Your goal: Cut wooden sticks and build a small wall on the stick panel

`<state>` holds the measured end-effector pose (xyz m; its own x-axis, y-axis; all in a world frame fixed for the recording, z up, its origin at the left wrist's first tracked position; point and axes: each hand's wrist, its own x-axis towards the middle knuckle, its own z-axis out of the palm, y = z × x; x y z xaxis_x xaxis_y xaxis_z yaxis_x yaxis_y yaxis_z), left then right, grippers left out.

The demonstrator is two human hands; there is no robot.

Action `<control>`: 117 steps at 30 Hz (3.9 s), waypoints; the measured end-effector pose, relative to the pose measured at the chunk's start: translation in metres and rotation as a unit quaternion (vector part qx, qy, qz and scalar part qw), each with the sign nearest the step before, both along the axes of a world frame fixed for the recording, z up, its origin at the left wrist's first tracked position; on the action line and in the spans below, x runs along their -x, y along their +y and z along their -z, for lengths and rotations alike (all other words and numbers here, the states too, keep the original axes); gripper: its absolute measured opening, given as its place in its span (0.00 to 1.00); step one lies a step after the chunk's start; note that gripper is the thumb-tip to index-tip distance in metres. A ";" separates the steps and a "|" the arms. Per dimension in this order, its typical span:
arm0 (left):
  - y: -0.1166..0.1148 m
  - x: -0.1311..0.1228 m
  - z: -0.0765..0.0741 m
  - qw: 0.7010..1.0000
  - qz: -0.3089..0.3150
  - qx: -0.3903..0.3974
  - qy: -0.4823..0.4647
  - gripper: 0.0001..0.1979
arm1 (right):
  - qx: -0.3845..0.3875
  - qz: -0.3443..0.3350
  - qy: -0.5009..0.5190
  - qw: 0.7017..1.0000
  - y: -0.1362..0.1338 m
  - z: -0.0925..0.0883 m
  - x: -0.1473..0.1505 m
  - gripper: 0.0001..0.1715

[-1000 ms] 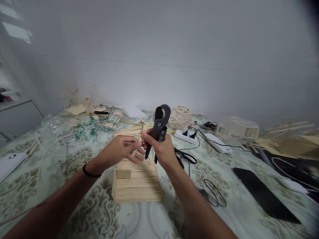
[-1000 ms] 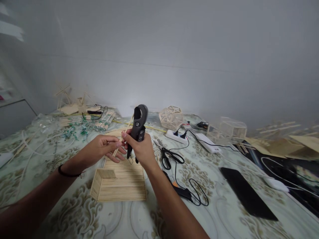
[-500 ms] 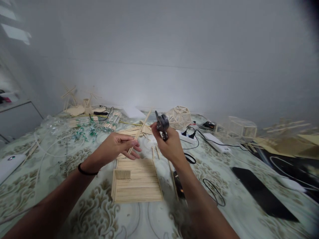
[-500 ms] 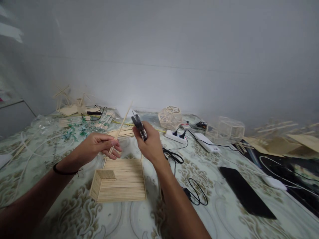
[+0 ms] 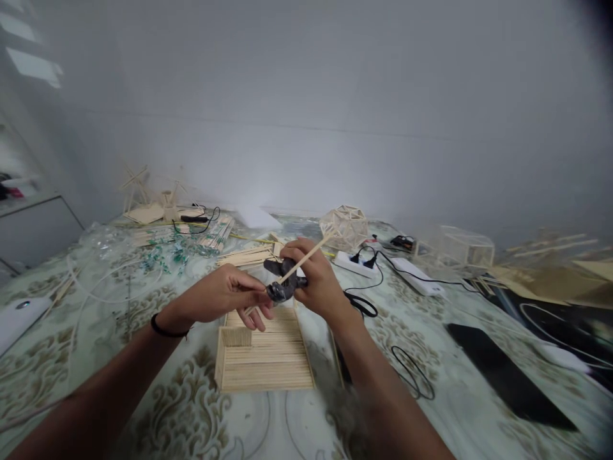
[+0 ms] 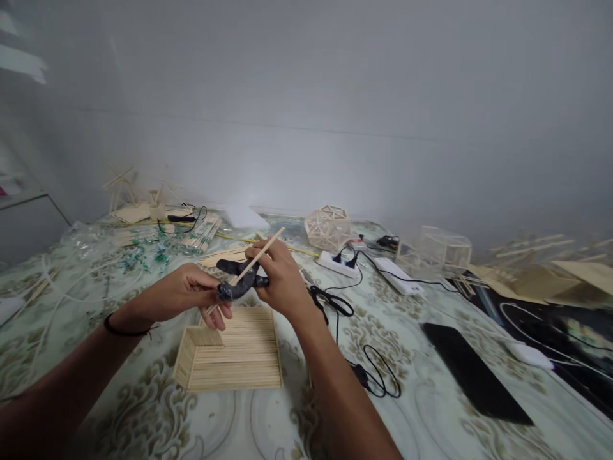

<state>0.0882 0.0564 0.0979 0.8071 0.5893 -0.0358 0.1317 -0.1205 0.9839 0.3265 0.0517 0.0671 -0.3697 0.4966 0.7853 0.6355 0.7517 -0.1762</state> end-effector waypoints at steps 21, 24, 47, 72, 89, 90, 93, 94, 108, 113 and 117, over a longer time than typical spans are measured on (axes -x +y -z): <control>0.010 0.003 0.002 1.000 -0.006 0.029 -0.007 0.18 | 0.089 0.083 0.008 0.993 0.002 0.006 0.000 0.04; 0.025 0.004 0.013 0.996 -0.043 -0.051 0.053 0.21 | 0.145 0.128 0.039 0.980 0.006 0.010 -0.004 0.03; 0.041 0.013 0.031 0.982 -0.031 -0.082 -0.170 0.24 | 0.229 0.058 0.019 0.971 0.003 0.012 0.007 0.05; 0.027 0.006 0.018 0.985 -0.055 -0.005 -0.162 0.31 | 0.246 0.001 0.243 0.938 -0.006 0.004 0.019 0.12; 0.026 0.000 0.013 0.984 -0.162 -0.068 -0.033 0.27 | 0.296 -0.006 0.458 0.838 -0.012 -0.017 0.020 0.19; 0.026 -0.001 0.014 0.981 -0.180 -0.069 -0.029 0.23 | 0.311 -0.002 0.440 0.842 -0.012 -0.017 0.021 0.20; 0.024 -0.005 0.016 0.980 -0.181 -0.073 -0.031 0.15 | 0.375 -0.010 0.382 0.844 -0.014 -0.015 0.029 0.22; 0.022 -0.006 0.016 0.981 -0.175 -0.078 -0.033 0.15 | 0.394 -0.015 0.371 0.841 -0.014 -0.014 0.032 0.22; 0.016 -0.008 0.018 0.992 -0.117 -0.042 0.003 0.16 | 0.399 -0.019 0.381 0.834 -0.018 -0.018 0.040 0.21; 0.018 -0.008 0.021 0.993 -0.110 0.003 -0.034 0.17 | 0.393 -0.026 0.395 0.830 -0.017 -0.017 0.041 0.22; 0.018 -0.009 0.021 0.992 -0.115 0.003 -0.058 0.18 | 0.397 -0.008 0.366 0.842 -0.018 -0.015 0.044 0.21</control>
